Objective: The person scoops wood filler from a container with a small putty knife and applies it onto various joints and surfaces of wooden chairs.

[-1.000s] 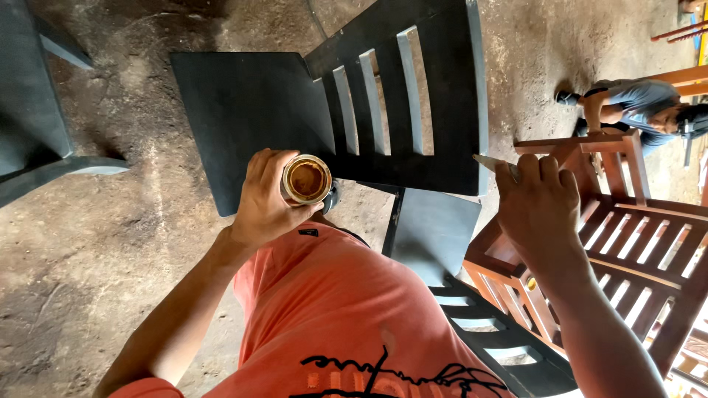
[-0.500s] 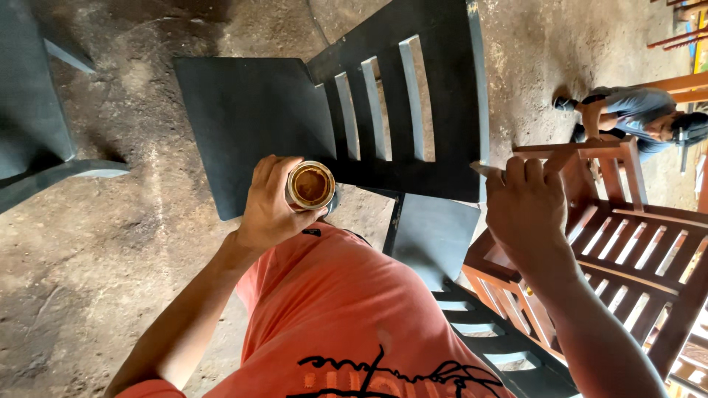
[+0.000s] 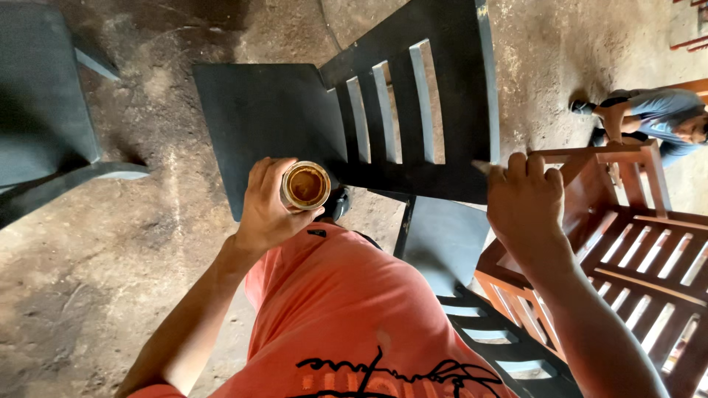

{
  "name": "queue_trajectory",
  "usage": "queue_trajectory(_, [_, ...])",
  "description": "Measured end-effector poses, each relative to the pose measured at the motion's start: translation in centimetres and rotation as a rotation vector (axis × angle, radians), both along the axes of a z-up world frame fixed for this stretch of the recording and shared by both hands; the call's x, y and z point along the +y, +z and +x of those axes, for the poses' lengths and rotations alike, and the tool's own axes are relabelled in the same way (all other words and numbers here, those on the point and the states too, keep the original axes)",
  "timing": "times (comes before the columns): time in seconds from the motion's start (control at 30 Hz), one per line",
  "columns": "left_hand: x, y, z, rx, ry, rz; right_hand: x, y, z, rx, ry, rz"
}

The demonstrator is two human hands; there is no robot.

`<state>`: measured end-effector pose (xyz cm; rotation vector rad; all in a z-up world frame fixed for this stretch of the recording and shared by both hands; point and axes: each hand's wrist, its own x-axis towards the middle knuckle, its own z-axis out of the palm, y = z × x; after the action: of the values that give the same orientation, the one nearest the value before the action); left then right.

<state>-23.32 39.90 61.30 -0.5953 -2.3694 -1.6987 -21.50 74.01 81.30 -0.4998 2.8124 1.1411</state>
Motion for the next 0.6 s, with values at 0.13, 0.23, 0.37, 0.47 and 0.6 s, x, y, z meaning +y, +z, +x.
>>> queue_trajectory(0.13, [0.3, 0.0, -0.1, 0.009, 0.007, -0.011, -0.4, 1.5, 0.9, -0.047, -0.126, -0.13])
queue_trajectory(0.23, [0.6, 0.5, -0.4, 0.02, -0.006, -0.081, -0.4, 2.8, 2.4, 0.144, -0.228, -0.511])
queue_trajectory(0.37, [1.9, 1.6, -0.7, -0.003, -0.017, -0.123, 0.9, 2.6, 4.4, 0.315, -0.418, -0.902])
queue_trajectory(0.47, [3.5, 2.4, -1.2, -0.066, -0.055, -0.152, 2.9, 0.8, 5.9, 0.422, -0.462, -1.1])
queue_trajectory(0.6, [6.7, 4.0, -1.8, -0.047, -0.035, -0.219, 6.8, -1.6, 6.7, 0.462, -0.472, -1.184])
